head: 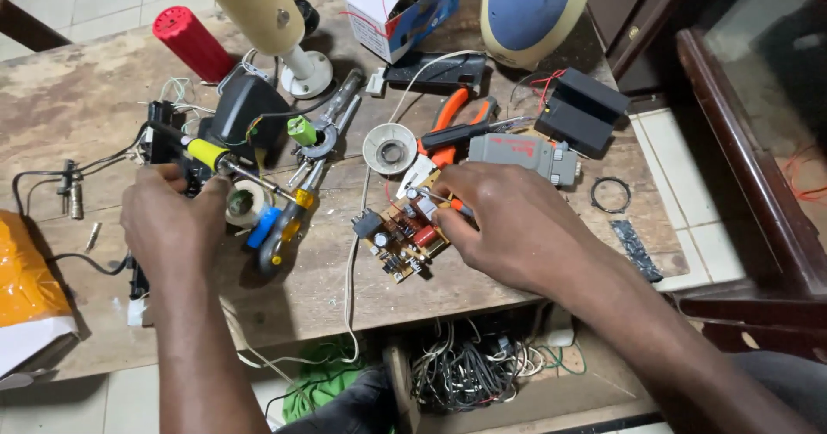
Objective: Disassembling a small electronic device and a mobile phone to inspect and repair internal components on a workbench.
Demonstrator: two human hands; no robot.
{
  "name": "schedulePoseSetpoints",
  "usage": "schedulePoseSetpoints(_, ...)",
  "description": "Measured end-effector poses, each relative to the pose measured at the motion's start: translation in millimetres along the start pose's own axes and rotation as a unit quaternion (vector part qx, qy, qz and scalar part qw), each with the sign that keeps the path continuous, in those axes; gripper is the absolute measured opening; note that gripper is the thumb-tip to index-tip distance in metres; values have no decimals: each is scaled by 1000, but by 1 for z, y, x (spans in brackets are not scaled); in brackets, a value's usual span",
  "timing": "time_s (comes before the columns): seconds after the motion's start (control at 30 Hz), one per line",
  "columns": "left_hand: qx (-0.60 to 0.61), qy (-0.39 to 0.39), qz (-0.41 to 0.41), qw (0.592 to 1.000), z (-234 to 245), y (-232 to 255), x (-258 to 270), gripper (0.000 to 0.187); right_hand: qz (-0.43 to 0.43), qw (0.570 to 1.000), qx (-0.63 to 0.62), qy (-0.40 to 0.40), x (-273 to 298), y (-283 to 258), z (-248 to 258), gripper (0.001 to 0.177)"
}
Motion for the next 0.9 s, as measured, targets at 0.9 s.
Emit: schedulePoseSetpoints(0.9,584,-379,76,714,21,151,111,51,-204,888,-405,82,2,6,45,38)
Point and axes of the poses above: each hand's wrist, its own x-axis away from the middle knuckle, its own z-axis out of the back of the hand, y = z × x, the point moved 3 cm from there along -x, towards the middle knuckle, and after that the axes turned 4 degrees about y, right-handed, at the moved point
